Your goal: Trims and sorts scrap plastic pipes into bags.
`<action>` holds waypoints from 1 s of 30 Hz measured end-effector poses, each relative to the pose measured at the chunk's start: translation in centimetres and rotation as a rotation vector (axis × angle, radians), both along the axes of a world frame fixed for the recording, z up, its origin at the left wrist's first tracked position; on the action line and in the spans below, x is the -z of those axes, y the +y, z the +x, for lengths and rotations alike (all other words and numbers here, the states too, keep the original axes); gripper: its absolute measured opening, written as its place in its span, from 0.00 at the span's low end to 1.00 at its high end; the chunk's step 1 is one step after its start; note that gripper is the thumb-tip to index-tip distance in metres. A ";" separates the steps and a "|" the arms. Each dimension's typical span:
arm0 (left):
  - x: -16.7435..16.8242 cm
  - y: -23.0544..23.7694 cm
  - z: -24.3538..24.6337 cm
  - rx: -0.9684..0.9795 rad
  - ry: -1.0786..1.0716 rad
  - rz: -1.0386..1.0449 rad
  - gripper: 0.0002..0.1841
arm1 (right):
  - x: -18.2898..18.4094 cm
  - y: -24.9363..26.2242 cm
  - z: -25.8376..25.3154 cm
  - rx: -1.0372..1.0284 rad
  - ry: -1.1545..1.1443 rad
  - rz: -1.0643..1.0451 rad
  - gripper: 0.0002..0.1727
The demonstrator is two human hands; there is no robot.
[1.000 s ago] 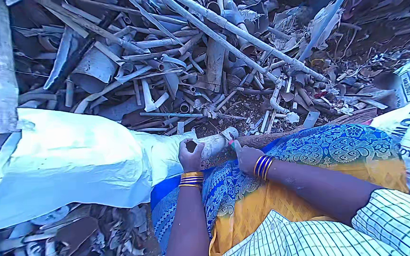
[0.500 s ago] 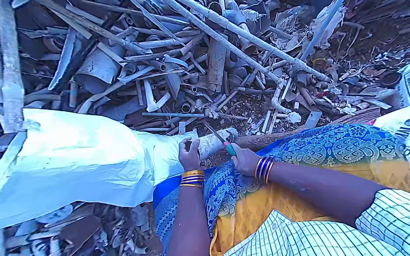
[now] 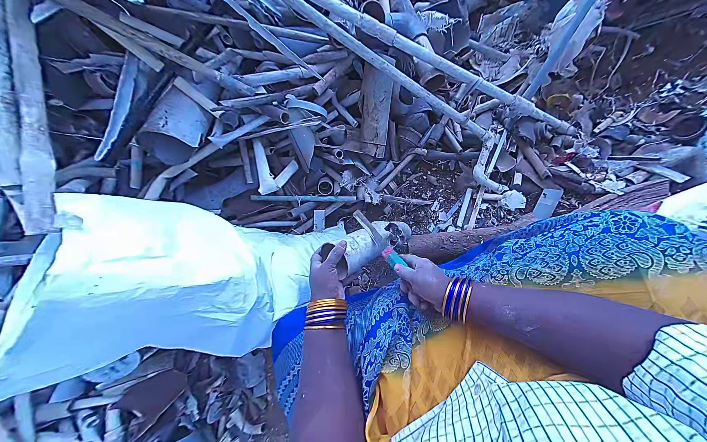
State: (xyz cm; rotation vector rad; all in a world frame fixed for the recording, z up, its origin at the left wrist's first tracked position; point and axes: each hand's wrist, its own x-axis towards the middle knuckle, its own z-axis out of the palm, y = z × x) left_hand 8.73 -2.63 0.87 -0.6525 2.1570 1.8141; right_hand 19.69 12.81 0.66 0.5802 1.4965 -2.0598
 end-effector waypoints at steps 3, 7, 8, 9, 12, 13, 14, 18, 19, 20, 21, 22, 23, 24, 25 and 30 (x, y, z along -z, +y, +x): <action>0.1 0.1 -0.3 -0.045 -0.013 0.022 0.29 | -0.1 -0.4 0.3 -0.042 0.019 0.001 0.26; 0.5 -0.6 -0.7 -0.097 -0.043 0.060 0.27 | -0.3 -0.7 0.7 -0.085 0.057 -0.030 0.27; 0.4 -0.5 -0.7 -0.100 -0.045 0.056 0.27 | -0.1 -0.7 0.5 -0.042 0.006 -0.028 0.26; 0.4 -0.5 -0.7 -0.103 -0.044 0.050 0.27 | 0.0 -0.7 0.4 -0.028 -0.016 -0.025 0.25; 0.5 -0.9 -0.9 -0.103 -0.052 0.060 0.27 | -0.3 -0.7 1.0 -0.098 0.048 -0.036 0.26; 0.5 -1.0 -0.9 -0.107 -0.058 0.065 0.27 | -0.2 -0.6 0.9 -0.083 0.042 -0.035 0.26; 0.5 -1.0 -0.9 -0.116 -0.061 0.065 0.28 | 0.0 -0.6 0.7 -0.054 0.014 -0.034 0.26; 0.5 -1.2 -1.1 -0.143 -0.066 0.069 0.28 | -0.1 -0.7 0.9 -0.085 0.001 -0.074 0.27; 0.6 -1.3 -1.1 -0.148 -0.069 0.073 0.28 | -0.1 -0.5 0.9 -0.076 -0.002 -0.087 0.26; 0.5 -1.3 -1.0 -0.148 -0.072 0.071 0.28 | 0.0 -0.4 0.8 -0.046 -0.027 -0.093 0.25; 0.3 -1.2 -1.0 -0.147 -0.071 0.061 0.28 | 0.2 -0.5 0.6 -0.014 -0.053 -0.090 0.25; 0.2 -1.1 -1.0 -0.144 -0.071 0.052 0.28 | 0.2 -0.5 0.6 -0.015 -0.060 -0.089 0.25; 0.2 -1.1 -1.0 -0.138 -0.072 0.044 0.28 | 0.0 -0.5 0.8 -0.042 -0.041 -0.098 0.26; 0.2 -1.2 -1.1 -0.135 -0.073 0.040 0.28 | -0.2 -0.5 1.0 -0.068 -0.016 -0.113 0.26; 0.4 -1.3 -1.1 -0.134 -0.076 0.040 0.28 | -0.4 -0.4 1.0 -0.067 -0.016 -0.122 0.26; 0.0 -1.3 -1.2 -0.095 -0.078 0.012 0.30 | -0.5 -0.1 0.8 -0.064 -0.050 -0.146 0.25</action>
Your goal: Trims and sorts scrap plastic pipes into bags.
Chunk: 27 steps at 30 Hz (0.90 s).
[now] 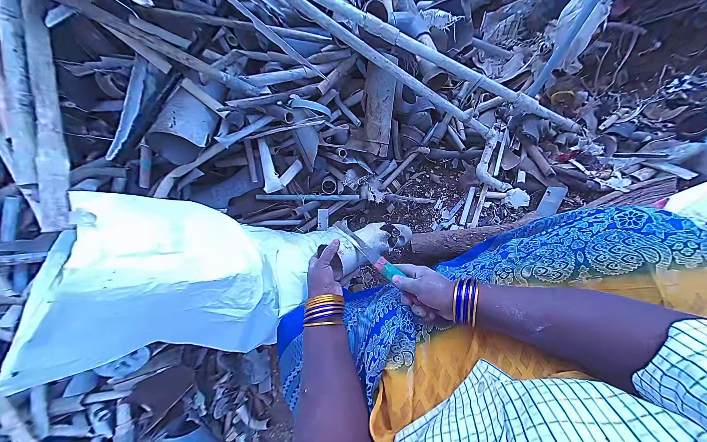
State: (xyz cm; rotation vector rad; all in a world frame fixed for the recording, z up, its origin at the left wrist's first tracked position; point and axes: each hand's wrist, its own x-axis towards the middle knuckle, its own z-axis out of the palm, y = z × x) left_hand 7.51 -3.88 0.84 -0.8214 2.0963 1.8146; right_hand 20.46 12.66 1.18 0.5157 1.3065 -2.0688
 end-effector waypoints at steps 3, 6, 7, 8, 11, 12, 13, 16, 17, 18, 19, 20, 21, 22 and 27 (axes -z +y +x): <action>0.1 -0.1 0.1 0.006 -0.001 0.003 0.29 | 0.2 0.1 -0.1 0.037 -0.021 0.018 0.24; 0.0 0.2 0.0 0.018 0.017 -0.005 0.28 | 0.0 -0.3 0.2 0.012 0.008 0.020 0.26; 0.1 0.2 -0.1 0.011 0.013 0.002 0.28 | -0.2 -0.4 0.4 -0.015 0.039 0.010 0.27; 0.1 0.2 0.0 0.000 0.008 0.014 0.29 | -0.2 -0.3 0.4 -0.015 0.048 0.018 0.27; 0.0 0.3 0.3 0.007 0.011 0.000 0.29 | 0.6 -0.5 -0.2 0.052 -0.013 0.067 0.25; -0.1 0.3 0.2 0.011 0.015 -0.006 0.30 | 0.5 -0.5 -0.1 0.012 0.027 0.063 0.26; 0.0 0.2 0.1 0.007 0.016 0.000 0.29 | 0.3 -0.6 0.1 -0.037 0.090 0.051 0.27; 0.3 0.0 0.2 -0.010 0.004 0.014 0.28 | 0.5 -0.6 0.0 0.021 0.051 0.064 0.26; 0.2 0.1 0.2 -0.008 0.006 0.013 0.28 | 0.8 -0.7 -0.3 0.066 -0.009 0.087 0.25; 0.1 0.2 0.3 -0.011 0.011 0.010 0.28 | 1.0 -0.7 -0.4 0.074 -0.034 0.106 0.25; 0.0 0.3 0.3 -0.013 0.013 0.011 0.29 | 0.8 -0.7 -0.3 0.043 -0.016 0.108 0.26; 0.1 0.3 0.2 -0.023 0.012 0.016 0.29 | 0.4 -0.7 0.0 -0.008 0.024 0.103 0.27; 0.2 0.2 0.3 -0.032 0.007 0.023 0.30 | 0.2 -0.7 0.2 -0.042 0.052 0.098 0.28; 0.2 0.2 0.3 -0.045 0.006 0.029 0.30 | 0.2 -0.6 0.2 -0.039 0.049 0.104 0.27; 0.3 0.2 0.1 -0.057 0.010 0.022 0.30 | 0.4 -0.8 0.3 -0.085 0.105 0.168 0.28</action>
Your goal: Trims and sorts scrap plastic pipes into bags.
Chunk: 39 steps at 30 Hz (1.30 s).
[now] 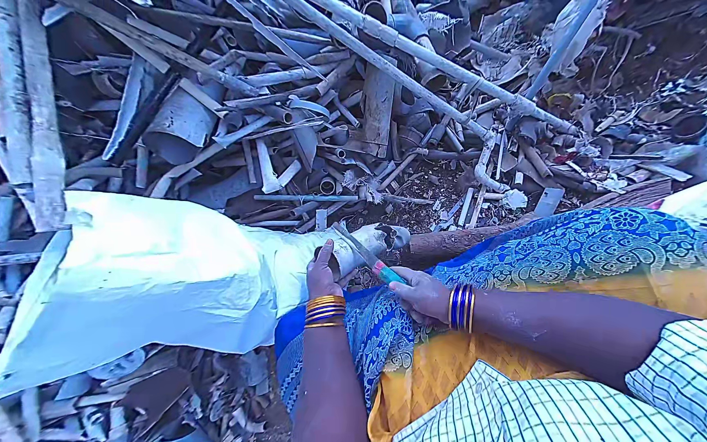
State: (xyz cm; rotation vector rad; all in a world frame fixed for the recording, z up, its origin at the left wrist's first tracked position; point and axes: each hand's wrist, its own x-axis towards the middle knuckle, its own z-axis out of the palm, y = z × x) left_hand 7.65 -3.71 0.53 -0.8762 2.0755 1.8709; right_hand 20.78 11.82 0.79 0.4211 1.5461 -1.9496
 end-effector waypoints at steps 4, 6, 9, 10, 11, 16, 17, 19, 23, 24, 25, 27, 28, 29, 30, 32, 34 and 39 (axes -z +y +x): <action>0.2 0.5 0.5 0.035 0.040 -0.042 0.29 | 1.3 1.0 -1.5 0.015 -0.026 0.092 0.23; 0.2 1.4 1.7 0.170 0.201 -0.134 0.33 | 1.6 1.6 -2.6 0.244 -0.097 0.078 0.22; 1.0 2.6 3.6 0.475 0.649 -0.388 0.47 | 1.0 2.8 -3.5 0.459 0.000 -0.025 0.24; 1.7 3.2 4.2 0.541 0.842 -0.452 0.49 | 0.6 3.2 -3.6 0.491 0.033 -0.047 0.25; 2.5 3.8 4.6 0.591 1.045 -0.508 0.47 | 0.2 3.6 -3.8 0.511 0.061 -0.058 0.26; 3.9 4.7 5.4 0.841 1.443 -0.521 0.37 | -0.3 6.4 -4.2 0.558 0.180 -0.039 0.33; 3.7 4.7 5.5 0.870 1.414 -0.402 0.36 | -0.3 7.0 -4.2 0.548 0.206 -0.063 0.32; 2.6 4.8 5.5 0.743 1.251 -0.003 0.39 | -0.1 8.0 -4.2 0.498 0.276 -0.110 0.33; -0.5 4.0 3.8 0.524 0.699 0.266 0.68 | 0.0 8.5 -4.1 0.290 0.393 -0.163 0.44; -0.5 3.6 3.8 0.547 0.568 0.354 0.70 | -0.1 8.0 -3.8 0.248 0.404 -0.132 0.47; -0.5 3.6 4.2 0.517 0.455 0.482 0.64 | -0.3 7.4 -3.6 0.214 0.407 -0.093 0.48; -0.8 4.0 5.1 0.409 0.338 0.718 0.40 | -0.7 6.3 -3.3 0.217 0.422 -0.017 0.37; -1.1 4.3 5.2 0.376 0.317 0.745 0.25 | -0.5 6.0 -3.4 0.244 0.442 0.065 0.27; -1.4 4.5 4.9 0.362 0.298 0.721 0.16 | -0.2 6.1 -3.6 0.259 0.463 0.172 0.21; -1.9 4.5 4.6 0.348 0.271 0.669 0.13 | 0.2 6.4 -3.8 0.246 0.495 0.286 0.22; -2.7 3.6 3.8 0.353 0.212 0.601 0.17 | 0.5 7.0 -4.0 0.137 0.588 0.527 0.23; -2.8 2.0 3.0 0.393 0.189 0.599 0.15 | -0.3 7.1 -3.8 -0.034 0.687 0.723 0.26; -1.9 -0.3 2.5 0.325 0.210 0.721 0.13 | -0.4 5.7 -2.8 -0.226 0.832 0.928 0.29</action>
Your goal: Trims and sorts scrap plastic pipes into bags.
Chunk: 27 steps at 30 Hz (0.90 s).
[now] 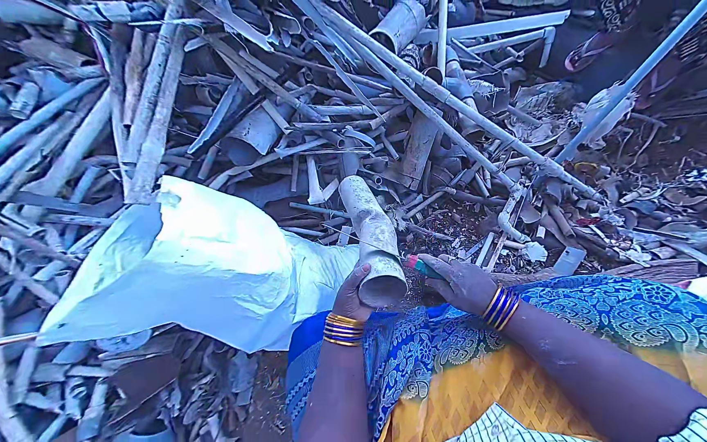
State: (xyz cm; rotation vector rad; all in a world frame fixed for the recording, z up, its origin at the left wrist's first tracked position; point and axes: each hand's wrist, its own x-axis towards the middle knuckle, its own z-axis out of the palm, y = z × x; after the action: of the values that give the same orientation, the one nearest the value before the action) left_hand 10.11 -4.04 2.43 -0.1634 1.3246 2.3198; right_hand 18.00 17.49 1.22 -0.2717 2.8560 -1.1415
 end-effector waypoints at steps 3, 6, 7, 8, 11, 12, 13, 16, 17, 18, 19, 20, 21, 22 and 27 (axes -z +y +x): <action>0.3 -0.8 -0.1 -0.042 0.009 0.072 0.21 | 1.3 -0.3 0.1 0.001 0.271 -0.020 0.27; 0.0 -1.5 -0.2 0.090 0.084 -0.028 0.54 | 0.1 0.5 -0.6 0.068 0.022 0.084 0.29; -0.2 -1.5 -0.1 0.120 0.092 -0.048 0.59 | -0.3 0.7 -0.9 0.089 -0.053 0.103 0.29; -0.4 -1.5 0.0 0.125 0.089 -0.065 0.60 | -0.3 0.7 -0.8 0.091 -0.052 0.109 0.30; -0.8 -1.8 -0.4 0.141 0.105 -0.181 0.60 | 0.8 -0.5 0.3 0.034 0.223 0.108 0.27; -0.8 -1.9 -0.6 0.165 0.112 -0.213 0.62 | 1.1 -0.6 0.2 0.045 0.251 0.121 0.27; -0.8 -2.1 -0.5 0.199 0.113 -0.226 0.65 | 0.9 -0.5 0.0 0.071 0.152 0.137 0.27; -0.6 -2.0 -0.1 0.236 0.093 -0.168 0.66 | 0.1 0.2 -0.9 0.134 -0.099 0.131 0.30; -0.6 -2.0 -0.1 0.228 0.091 -0.164 0.65 | 0.1 0.0 -0.6 0.114 -0.056 0.117 0.30; -0.6 -2.1 -0.1 0.219 0.096 -0.177 0.65 | 0.4 -0.4 0.0 0.073 0.040 0.112 0.29; -0.7 -2.1 -0.4 0.205 0.103 -0.195 0.63 | 0.8 -0.7 0.3 0.042 0.168 0.105 0.27; -0.8 -2.2 -0.6 0.196 0.109 -0.218 0.60 | 1.1 -0.9 0.3 0.031 0.251 0.108 0.27; -0.9 -2.3 -0.5 0.211 0.113 -0.245 0.62 | 1.1 -0.9 0.2 0.037 0.213 0.116 0.27; -0.9 -2.4 -0.5 0.232 0.112 -0.257 0.65 | 0.8 -0.6 -0.1 0.059 0.076 0.121 0.28; -0.8 -2.1 -0.5 0.251 0.128 -0.268 0.67 | 0.4 -0.7 0.1 0.051 0.114 0.124 0.28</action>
State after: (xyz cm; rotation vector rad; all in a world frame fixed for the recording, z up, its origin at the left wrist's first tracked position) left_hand 9.62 -6.10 3.21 0.0659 1.6167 1.9679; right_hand 18.08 16.84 0.78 -0.2667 3.0350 -0.9818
